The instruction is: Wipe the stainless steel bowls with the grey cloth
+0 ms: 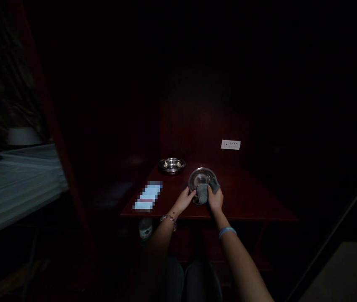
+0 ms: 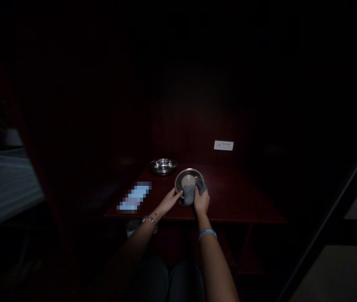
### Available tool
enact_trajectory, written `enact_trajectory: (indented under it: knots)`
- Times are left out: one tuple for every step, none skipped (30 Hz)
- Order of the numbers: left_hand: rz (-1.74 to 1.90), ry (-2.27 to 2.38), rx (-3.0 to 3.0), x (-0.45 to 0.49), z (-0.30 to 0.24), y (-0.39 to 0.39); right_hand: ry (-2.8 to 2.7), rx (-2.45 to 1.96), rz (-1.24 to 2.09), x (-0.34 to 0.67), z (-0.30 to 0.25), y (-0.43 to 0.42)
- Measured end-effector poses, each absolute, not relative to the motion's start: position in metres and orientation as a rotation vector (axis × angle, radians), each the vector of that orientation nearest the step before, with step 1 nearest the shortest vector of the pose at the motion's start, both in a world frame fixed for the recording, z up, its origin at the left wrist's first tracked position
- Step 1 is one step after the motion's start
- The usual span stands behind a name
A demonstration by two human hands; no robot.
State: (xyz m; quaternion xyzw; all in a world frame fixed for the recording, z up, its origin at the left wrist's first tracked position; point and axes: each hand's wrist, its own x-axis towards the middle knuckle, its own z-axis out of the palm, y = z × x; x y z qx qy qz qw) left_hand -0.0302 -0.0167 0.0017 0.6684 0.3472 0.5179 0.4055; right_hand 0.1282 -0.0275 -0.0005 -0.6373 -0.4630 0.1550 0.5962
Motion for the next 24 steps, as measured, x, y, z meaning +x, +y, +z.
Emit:
enact_trajectory:
  knots:
    - [1.321,0.886,1.678,-0.031,0.002,-0.015,-1.087,-1.484,0.367,0.128,-0.001,-0.027]
    - [1.333,0.889,1.665,-0.031,0.002,-0.015,-1.094,-1.491,0.37,0.128,-0.001,-0.027]
    - [1.345,0.885,1.648,-0.031,0.003,-0.014,-1.099,-1.499,0.369,0.128,-0.001,-0.027]
    - [1.356,0.877,1.623,-0.031,0.004,-0.015,-1.101,-1.507,0.367,0.127,0.0,-0.027]
    - [1.372,0.87,1.592,-0.031,0.006,-0.016,-1.102,-1.514,0.365,0.127,0.0,-0.028]
    - [1.39,0.862,1.556,-0.031,0.008,-0.017,-1.105,-1.518,0.365,0.126,0.001,-0.029]
    - [1.413,0.853,1.511,-0.031,0.01,-0.019,-1.109,-1.521,0.369,0.126,0.002,-0.029]
    - [1.422,0.844,1.471,-0.032,0.013,-0.021,-1.113,-1.525,0.373,0.126,0.003,-0.03]
    - [1.418,0.829,1.451,-0.032,0.015,-0.022,-1.117,-1.532,0.376,0.125,0.004,-0.031]
    - [1.401,0.807,1.448,-0.033,0.017,-0.024,-1.119,-1.536,0.378,0.125,0.004,-0.031]
    - [1.4,0.793,1.445,-0.034,0.019,-0.025,-1.118,-1.54,0.38,0.125,0.005,-0.031]
    - [1.391,0.793,1.441,-0.034,0.02,-0.026,-1.117,-1.544,0.382,0.125,0.005,-0.031]
    - [1.391,0.794,1.446,-0.035,0.021,-0.027,-1.115,-1.548,0.385,0.125,0.005,-0.03]
    - [1.392,0.794,1.455,-0.035,0.021,-0.027,-1.111,-1.546,0.389,0.125,0.005,-0.03]
    - [1.395,0.793,1.462,-0.035,0.021,-0.027,-1.106,-1.539,0.392,0.125,0.004,-0.029]
    - [1.397,0.793,1.469,-0.035,0.021,-0.026,-1.099,-1.532,0.393,0.126,0.003,-0.028]
    - [1.401,0.796,1.474,-0.035,0.02,-0.026,-1.094,-1.522,0.394,0.126,0.003,-0.027]
    - [1.406,0.8,1.478,-0.034,0.02,-0.026,-1.09,-1.515,0.393,0.127,0.002,-0.027]
    - [1.411,0.802,1.484,-0.034,0.019,-0.025,-1.087,-1.51,0.39,0.127,0.002,-0.026]
    - [1.417,0.801,1.495,-0.033,0.019,-0.025,-1.086,-1.506,0.389,0.127,0.002,-0.026]
    - [1.422,0.796,1.51,-0.033,0.018,-0.025,-1.086,-1.503,0.387,0.128,0.002,-0.027]
    - [1.421,0.787,1.531,-0.033,0.018,-0.025,-1.085,-1.502,0.385,0.128,0.002,-0.027]
    - [1.415,0.779,1.552,-0.033,0.017,-0.025,-1.083,-1.502,0.382,0.128,0.003,-0.028]
    - [1.408,0.774,1.571,-0.033,0.017,-0.026,-1.083,-1.499,0.379,0.128,0.003,-0.029]
